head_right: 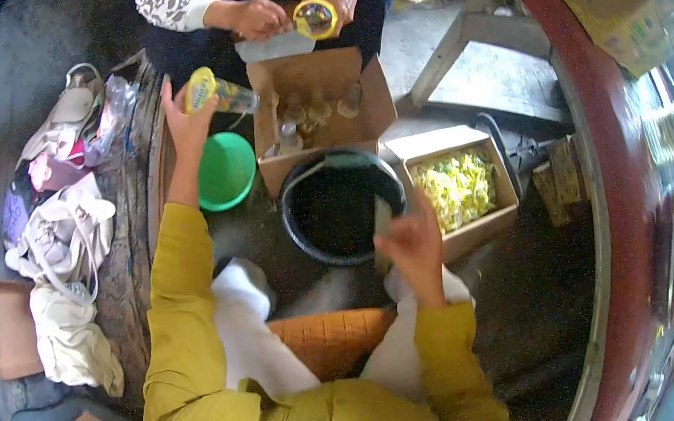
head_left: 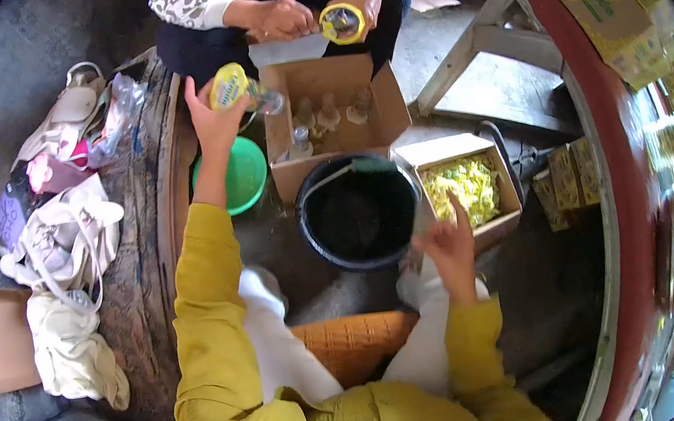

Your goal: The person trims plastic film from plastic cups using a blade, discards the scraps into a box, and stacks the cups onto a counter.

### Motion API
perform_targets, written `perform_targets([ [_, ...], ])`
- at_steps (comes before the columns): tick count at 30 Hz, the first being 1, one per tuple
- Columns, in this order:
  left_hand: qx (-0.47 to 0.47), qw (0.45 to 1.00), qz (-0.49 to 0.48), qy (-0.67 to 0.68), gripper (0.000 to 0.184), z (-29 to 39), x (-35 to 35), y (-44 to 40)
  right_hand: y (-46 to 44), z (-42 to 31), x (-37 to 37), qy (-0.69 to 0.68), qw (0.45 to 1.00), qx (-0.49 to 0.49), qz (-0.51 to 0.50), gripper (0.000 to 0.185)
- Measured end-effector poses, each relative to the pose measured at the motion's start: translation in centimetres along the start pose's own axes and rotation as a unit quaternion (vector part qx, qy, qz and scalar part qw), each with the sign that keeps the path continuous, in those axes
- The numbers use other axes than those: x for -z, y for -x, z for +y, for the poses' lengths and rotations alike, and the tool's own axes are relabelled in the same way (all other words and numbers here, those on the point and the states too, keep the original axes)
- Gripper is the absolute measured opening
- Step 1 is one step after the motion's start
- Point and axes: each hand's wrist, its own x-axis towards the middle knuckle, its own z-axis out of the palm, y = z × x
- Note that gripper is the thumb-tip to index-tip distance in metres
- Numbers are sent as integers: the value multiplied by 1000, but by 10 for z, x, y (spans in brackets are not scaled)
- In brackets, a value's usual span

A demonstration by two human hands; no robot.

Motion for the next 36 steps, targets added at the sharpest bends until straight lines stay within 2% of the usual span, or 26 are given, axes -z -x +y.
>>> perform_targets([
  [2, 12, 996, 42, 74, 89, 52, 10, 26, -32, -3, -2, 38, 993, 68, -87, 101],
  [4, 36, 988, 73, 128, 83, 97, 23, 60, -69, -19, -7, 125, 966, 18, -224, 105],
  [5, 77, 990, 59, 98, 82, 123, 30, 77, -93, -14, -7, 171, 949, -4, -266, 106],
  [8, 33, 999, 16, -7, 90, 132, 41, 121, -136, 23, -9, 277, 889, -81, -354, 104],
  [9, 63, 998, 10, 29, 91, 135, 42, 134, -141, 26, -9, 306, 868, -107, -376, 103],
  [13, 51, 997, 12, 56, 93, 116, 49, 157, -83, 13, -17, 462, 810, -58, -357, 100],
  [16, 80, 991, 30, 102, 92, 110, 44, 156, -20, 38, -24, 574, 770, 46, -275, 96],
  [18, 107, 988, 29, 109, 92, 111, 40, 155, 1, 47, -29, 592, 727, -37, -346, 89],
  [20, 110, 986, 25, 122, 92, 111, 37, 158, 19, 77, -34, 614, 714, -51, -333, 91],
  [24, 93, 983, 19, 157, 92, 96, 28, 161, 30, 169, -28, 671, 678, -8, -302, 83],
  [26, 101, 981, 18, 162, 93, 94, 25, 159, 35, 185, -31, 676, 679, -6, -288, 87],
  [30, 126, 979, 4, 158, 94, 93, 16, 157, 36, 189, -39, 703, 657, -30, -272, 88],
  [34, 137, 973, -21, 182, 95, 87, 2, 153, 32, 176, -40, 694, 652, -54, -301, 87],
  [36, 101, 978, -47, 174, 92, 83, -3, 154, 28, 156, -41, 685, 655, -80, -310, 88],
])
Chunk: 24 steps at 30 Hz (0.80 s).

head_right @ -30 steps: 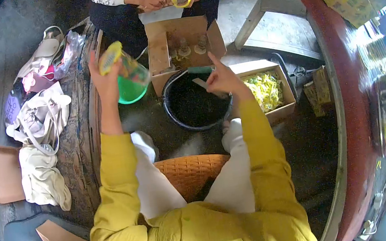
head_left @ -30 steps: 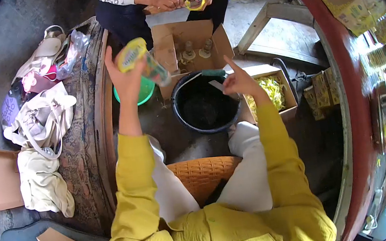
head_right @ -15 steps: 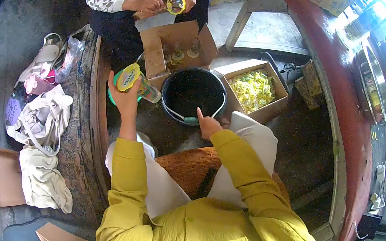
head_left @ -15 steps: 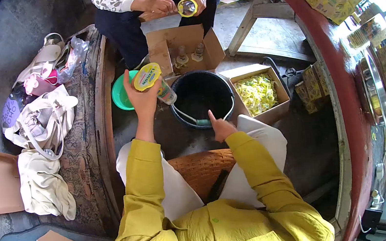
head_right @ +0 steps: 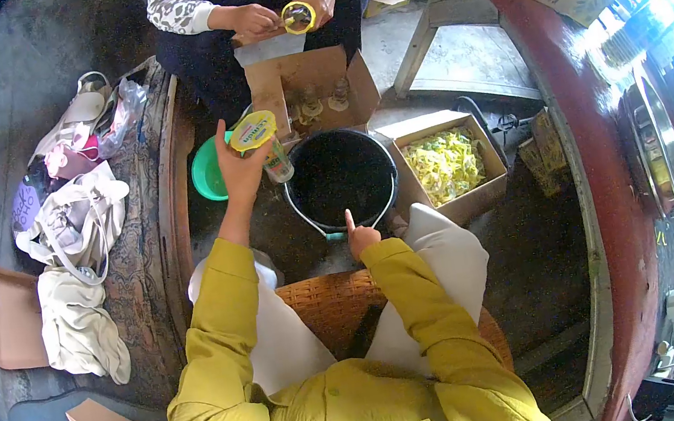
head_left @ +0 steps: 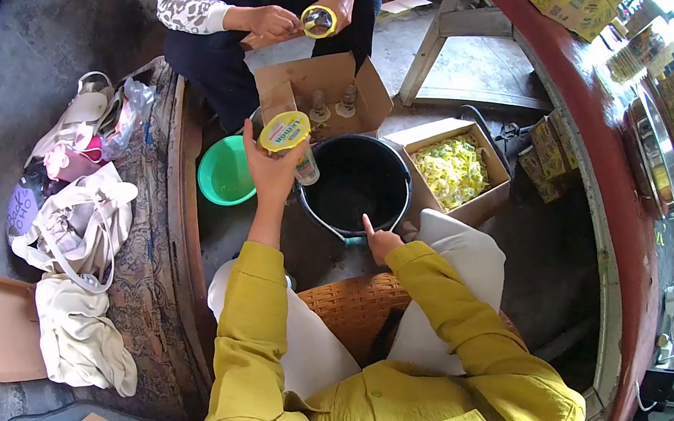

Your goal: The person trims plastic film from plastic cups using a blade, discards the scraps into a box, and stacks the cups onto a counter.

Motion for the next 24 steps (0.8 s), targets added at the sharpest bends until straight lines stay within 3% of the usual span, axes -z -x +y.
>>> perform_targets([
  [5, -23, 996, -83, -14, 100, -1, -1, 0, 23, 19, 73, 30, 996, 43, 70, 73],
  [6, -30, 994, -95, -36, 100, -3, 0, 1, 42, 22, 109, 14, 996, 53, 72, 41],
  [8, -37, 991, -116, -59, 101, -8, -1, 0, 40, 49, 140, -190, 958, 161, 144, 51],
  [9, -35, 990, -125, -61, 100, -12, 0, 0, 37, 56, 168, -338, 925, 162, 64, 54],
  [10, -32, 989, -133, -63, 100, -19, 0, 0, 34, 59, 185, -441, 857, 237, 123, 52],
  [11, -39, 986, -140, -87, 102, -27, 1, -2, 35, 59, 195, -520, 808, 218, 171, 46],
  [14, -7, 984, -171, -46, 104, -16, -10, 6, 30, 53, 209, -527, 749, 265, 302, 40],
  [17, -16, 973, -226, -32, 106, -22, -17, 10, 50, 27, 210, -443, 764, 266, 386, 38],
  [21, -2, 953, -296, -59, 110, -16, -19, 13, 60, 13, 206, -357, 811, 271, 377, 36],
  [24, 25, 936, -347, -56, 111, -20, -18, 9, 53, 11, 203, -195, 802, 318, 467, 32],
])
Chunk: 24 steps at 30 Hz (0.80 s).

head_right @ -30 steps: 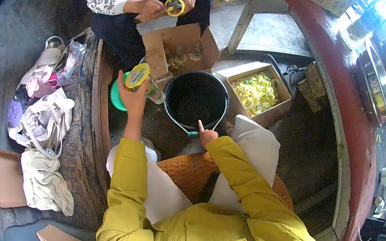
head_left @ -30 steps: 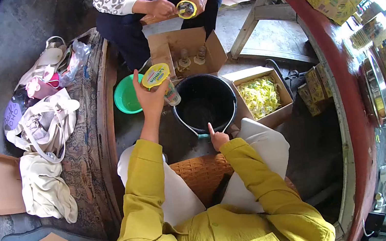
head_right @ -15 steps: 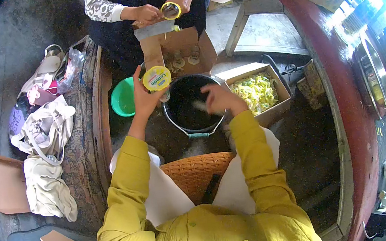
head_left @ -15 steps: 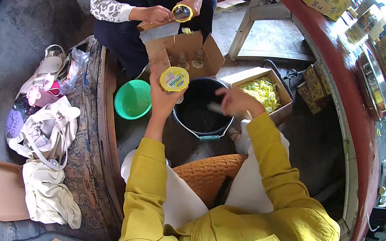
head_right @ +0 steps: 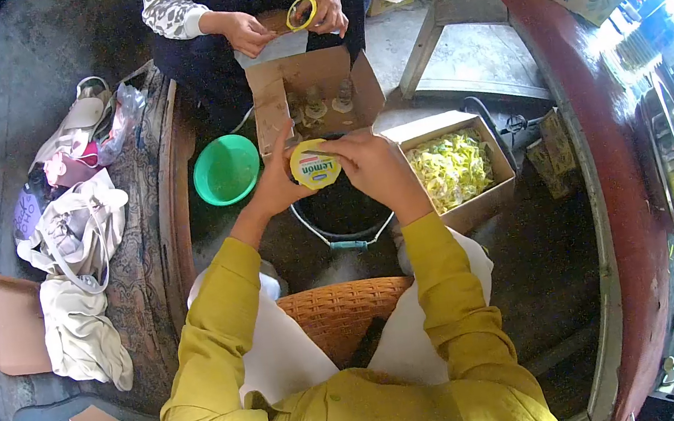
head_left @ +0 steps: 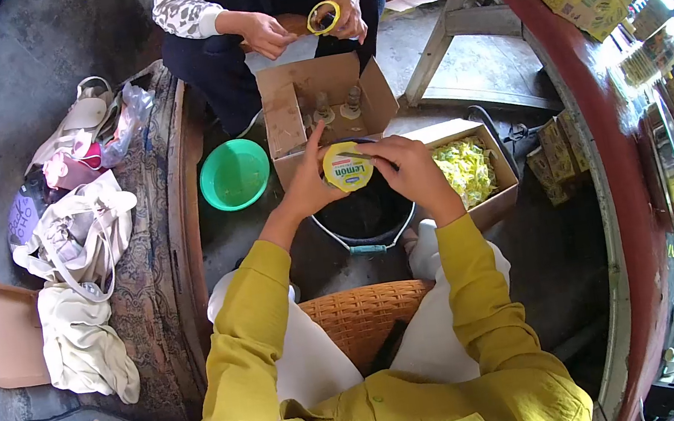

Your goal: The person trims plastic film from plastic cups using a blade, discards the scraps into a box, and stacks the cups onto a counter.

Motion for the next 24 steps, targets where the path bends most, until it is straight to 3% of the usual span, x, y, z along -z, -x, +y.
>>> perform_targets([
  [1, 15, 1000, -12, 2, 112, -3, 2, 0, 0, -4, 0, -15, 999, -30, -21, 30],
  [5, 33, 997, -25, -60, 115, -6, 4, 3, -2, 1, -8, -15, 999, 0, -38, 29],
  [17, 42, 997, -34, -46, 118, -12, 5, 2, -2, 3, -16, -19, 998, 21, -55, 32],
  [24, 5, 997, -27, -69, 119, -15, 4, 2, 4, 1, -20, -2, 997, 12, -78, 33],
])
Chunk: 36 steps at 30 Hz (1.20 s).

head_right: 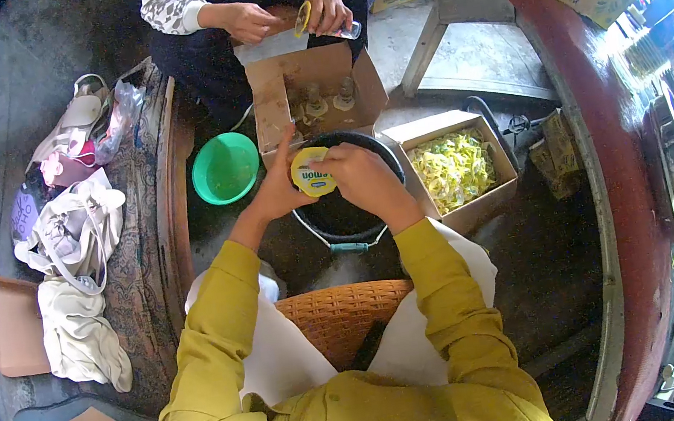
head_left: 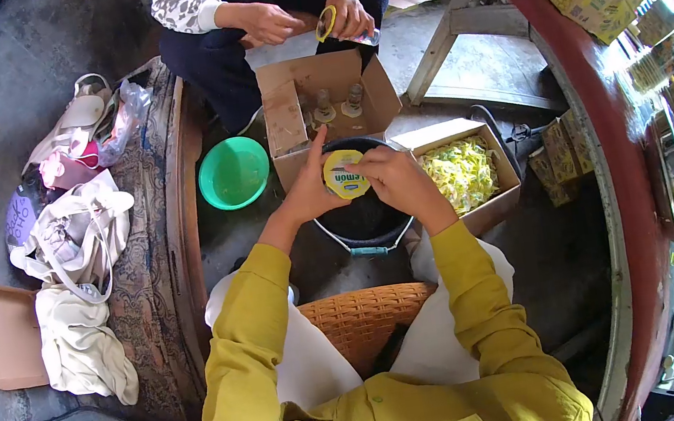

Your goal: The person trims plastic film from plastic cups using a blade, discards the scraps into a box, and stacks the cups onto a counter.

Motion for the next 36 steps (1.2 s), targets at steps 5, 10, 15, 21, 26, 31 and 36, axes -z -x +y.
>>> perform_targets([
  [5, 28, 999, -19, -2, 119, 8, -2, 1, 2, 3, -2, 25, 999, 10, -21, 33],
  [10, 12, 1000, 6, -12, 118, 4, -2, -1, 9, 18, 3, 46, 999, -2, -20, 31],
  [15, 7, 997, 45, -64, 118, -1, 3, -2, 12, 28, 13, 55, 998, -28, -9, 29],
  [21, 24, 990, 130, -43, 117, -9, -7, -1, 14, 43, 16, 45, 997, -51, 33, 27],
  [26, 2, 980, 197, 9, 114, -14, -28, -5, 7, 31, 7, -41, 984, -155, 75, 27],
  [31, 11, 981, 196, -6, 111, -9, -39, -9, -1, 24, -10, -101, 972, -185, 101, 29],
  [36, 16, 981, 192, -15, 108, -3, -44, -9, -1, 19, -12, -53, 980, -171, 85, 28],
])
